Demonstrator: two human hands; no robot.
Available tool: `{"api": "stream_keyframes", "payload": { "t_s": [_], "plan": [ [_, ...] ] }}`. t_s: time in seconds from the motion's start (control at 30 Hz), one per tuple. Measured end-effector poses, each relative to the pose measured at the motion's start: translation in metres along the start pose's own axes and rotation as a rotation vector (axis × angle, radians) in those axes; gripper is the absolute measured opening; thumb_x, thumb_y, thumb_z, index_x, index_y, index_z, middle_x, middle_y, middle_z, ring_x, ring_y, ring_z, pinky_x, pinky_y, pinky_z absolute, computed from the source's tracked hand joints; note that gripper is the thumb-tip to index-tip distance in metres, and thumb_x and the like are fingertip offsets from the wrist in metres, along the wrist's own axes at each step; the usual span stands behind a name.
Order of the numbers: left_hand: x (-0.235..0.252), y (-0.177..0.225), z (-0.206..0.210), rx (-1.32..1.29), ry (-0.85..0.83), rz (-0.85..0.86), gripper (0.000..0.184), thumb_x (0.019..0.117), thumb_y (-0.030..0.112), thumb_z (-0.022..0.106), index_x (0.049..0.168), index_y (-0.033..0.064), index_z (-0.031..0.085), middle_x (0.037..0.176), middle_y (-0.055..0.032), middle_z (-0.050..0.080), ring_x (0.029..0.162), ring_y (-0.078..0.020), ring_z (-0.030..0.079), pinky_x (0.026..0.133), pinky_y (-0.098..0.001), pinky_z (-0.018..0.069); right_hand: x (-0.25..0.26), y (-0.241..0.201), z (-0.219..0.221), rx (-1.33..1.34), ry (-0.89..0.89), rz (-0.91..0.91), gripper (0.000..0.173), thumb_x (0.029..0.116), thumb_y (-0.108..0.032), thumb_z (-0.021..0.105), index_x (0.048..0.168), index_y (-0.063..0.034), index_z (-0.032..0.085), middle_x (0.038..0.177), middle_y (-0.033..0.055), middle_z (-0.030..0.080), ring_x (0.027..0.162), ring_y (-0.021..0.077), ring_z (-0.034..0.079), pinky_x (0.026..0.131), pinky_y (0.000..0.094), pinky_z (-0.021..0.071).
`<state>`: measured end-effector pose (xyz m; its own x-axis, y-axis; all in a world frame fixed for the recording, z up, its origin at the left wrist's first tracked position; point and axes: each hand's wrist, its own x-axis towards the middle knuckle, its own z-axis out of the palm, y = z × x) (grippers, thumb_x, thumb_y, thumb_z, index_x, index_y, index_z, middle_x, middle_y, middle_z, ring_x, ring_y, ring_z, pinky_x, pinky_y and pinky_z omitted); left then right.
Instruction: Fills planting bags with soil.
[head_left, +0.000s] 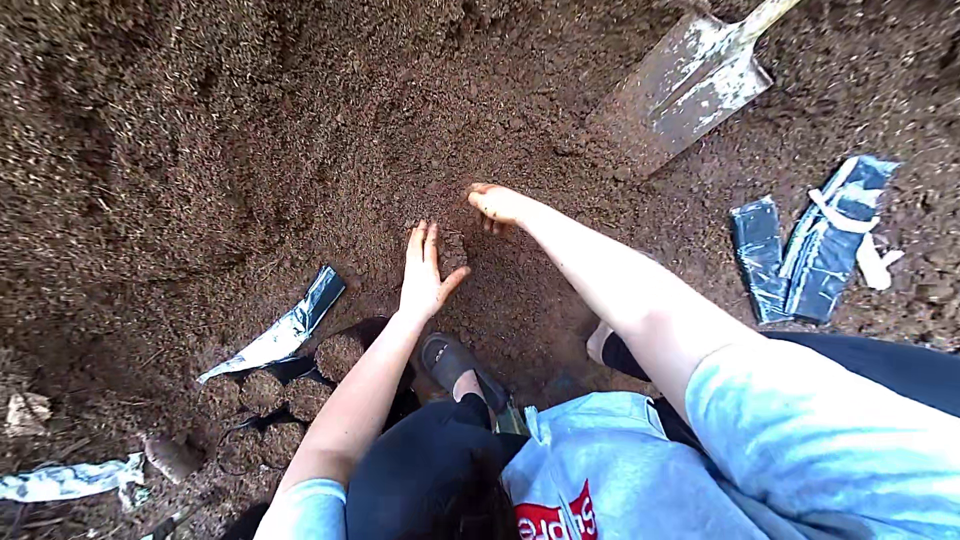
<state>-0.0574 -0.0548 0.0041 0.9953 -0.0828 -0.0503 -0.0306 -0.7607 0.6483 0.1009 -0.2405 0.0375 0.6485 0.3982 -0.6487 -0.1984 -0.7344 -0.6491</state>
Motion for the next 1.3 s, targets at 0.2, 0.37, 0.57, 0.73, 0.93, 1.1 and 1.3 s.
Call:
{"api": "stream_keyframes", "payload": {
  "t_s": [0.2,0.37,0.57,0.73,0.93,1.1,1.3],
  "plan": [
    [0.007,-0.003,0.005,0.054,0.117,0.173,0.035,0.1040,0.026,0.057,0.134,0.0143,0.070,0.151,-0.0028,0.059,0.154,-0.0394,0.032,0.123,-0.0682,0.0103,0.033,0.098,0.000,-0.417,0.174,0.100,0.068,0.0910,-0.029,0.076,0.153,-0.0293,0.049,0.168,0.0127,0.025,0.149,0.0504,0.024,0.106,0.0774,0.0325],
    [0.002,0.001,-0.035,-0.184,0.367,-0.050,0.039,0.1052,0.025,0.051,0.135,0.0022,0.061,0.144,-0.0135,0.061,0.148,-0.0317,0.041,0.127,-0.0478,0.0242,-0.002,0.155,0.022,-0.355,0.252,0.094,0.043,0.0943,0.002,0.061,0.136,-0.0064,0.063,0.155,0.0257,0.042,0.142,0.0517,0.038,0.108,0.0698,0.0392],
    [-0.025,0.010,-0.035,-0.281,0.060,-0.525,0.042,0.1109,0.033,0.047,0.135,-0.0003,0.055,0.124,-0.0216,0.066,0.114,-0.0319,0.066,0.100,-0.0528,0.0511,-0.033,0.082,0.001,-0.007,0.026,-0.103,0.027,0.0995,-0.012,0.061,0.125,-0.0054,0.067,0.123,0.0210,0.066,0.105,0.0345,0.066,0.093,0.0560,0.0525],
    [-0.026,0.016,-0.026,-0.345,-0.173,-0.719,0.065,0.1099,0.056,0.034,0.124,-0.0027,0.060,0.106,-0.0177,0.070,0.093,-0.0287,0.070,0.089,-0.0503,0.0540,-0.066,-0.018,0.007,-0.313,-0.163,-0.459,0.035,0.1089,-0.020,0.048,0.136,-0.0061,0.065,0.140,0.0172,0.062,0.134,0.0309,0.055,0.117,0.0485,0.0376],
    [-0.017,0.020,-0.025,-0.248,-0.235,-0.641,0.047,0.1140,0.034,0.032,0.110,-0.0006,0.064,0.097,-0.0159,0.067,0.090,-0.0286,0.066,0.085,-0.0523,0.0511,-0.062,-0.071,0.019,-0.338,0.253,-0.680,0.034,0.1092,-0.024,0.047,0.126,-0.0041,0.069,0.122,0.0188,0.066,0.117,0.0332,0.064,0.104,0.0504,0.0497],
    [-0.021,0.016,-0.014,-0.322,-0.096,-0.626,0.037,0.1114,0.024,0.038,0.095,0.0001,0.060,0.078,-0.0128,0.055,0.075,-0.0284,0.056,0.072,-0.0523,0.0452,-0.042,-0.100,0.051,-0.508,0.782,-0.914,0.023,0.1045,-0.018,0.055,0.107,-0.0056,0.074,0.105,0.0142,0.074,0.103,0.0340,0.069,0.090,0.0494,0.0531],
    [-0.032,0.007,-0.008,-0.578,0.059,-0.588,0.033,0.1100,0.020,0.041,0.085,0.0053,0.057,0.066,-0.0019,0.045,0.058,-0.0141,0.044,0.059,-0.0340,0.0406,0.002,-0.053,0.091,-0.748,0.386,-0.984,0.026,0.1017,-0.004,0.051,0.117,-0.0053,0.073,0.108,0.0192,0.073,0.103,0.0401,0.068,0.089,0.0588,0.0500]
  ]
}}
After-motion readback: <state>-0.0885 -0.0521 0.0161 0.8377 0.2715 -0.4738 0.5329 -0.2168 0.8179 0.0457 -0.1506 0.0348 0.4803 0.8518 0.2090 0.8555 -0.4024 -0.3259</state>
